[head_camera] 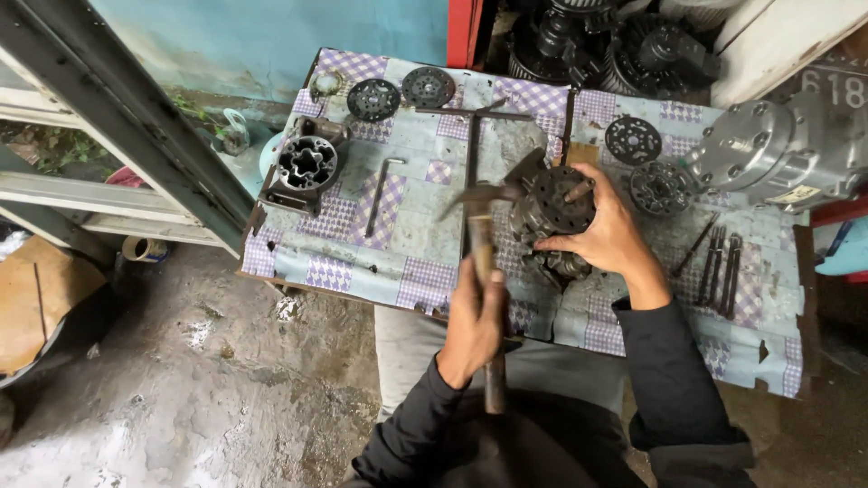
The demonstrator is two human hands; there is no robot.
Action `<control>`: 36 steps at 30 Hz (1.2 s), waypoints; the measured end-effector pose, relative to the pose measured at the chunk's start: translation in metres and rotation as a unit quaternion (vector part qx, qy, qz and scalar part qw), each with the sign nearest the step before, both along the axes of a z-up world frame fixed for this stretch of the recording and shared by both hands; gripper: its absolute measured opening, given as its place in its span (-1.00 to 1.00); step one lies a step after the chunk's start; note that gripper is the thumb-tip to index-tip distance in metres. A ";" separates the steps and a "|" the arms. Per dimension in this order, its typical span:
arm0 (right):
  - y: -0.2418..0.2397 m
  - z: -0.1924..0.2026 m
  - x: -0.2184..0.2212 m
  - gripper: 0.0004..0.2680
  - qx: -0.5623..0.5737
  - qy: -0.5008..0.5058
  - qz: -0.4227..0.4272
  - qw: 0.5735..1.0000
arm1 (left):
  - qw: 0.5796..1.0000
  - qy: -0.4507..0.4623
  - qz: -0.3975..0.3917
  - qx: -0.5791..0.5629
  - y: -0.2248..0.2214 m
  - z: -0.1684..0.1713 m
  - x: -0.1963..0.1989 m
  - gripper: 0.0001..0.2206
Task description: Disassembling a mechanical component using a hammer to loosen parts on a workshop table.
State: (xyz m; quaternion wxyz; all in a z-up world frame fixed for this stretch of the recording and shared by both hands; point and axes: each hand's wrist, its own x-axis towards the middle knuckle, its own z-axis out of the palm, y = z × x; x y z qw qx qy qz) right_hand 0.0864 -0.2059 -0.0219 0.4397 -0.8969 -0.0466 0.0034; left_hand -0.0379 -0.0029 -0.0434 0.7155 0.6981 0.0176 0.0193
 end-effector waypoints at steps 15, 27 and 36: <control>-0.002 -0.009 0.001 -0.10 -0.029 -0.014 -0.017 0.999 | 0.995 -0.031 0.042 -0.089 -0.014 -0.008 -0.009 -0.64; -0.007 -0.009 0.003 -0.14 -0.023 -0.057 0.013 0.998 | 0.993 0.004 -0.021 -0.112 -0.012 -0.018 -0.008 -0.66; -0.008 -0.013 -0.002 -0.16 -0.062 -0.026 -0.007 0.998 | 0.987 0.016 -0.012 -0.158 -0.008 -0.015 -0.009 -0.61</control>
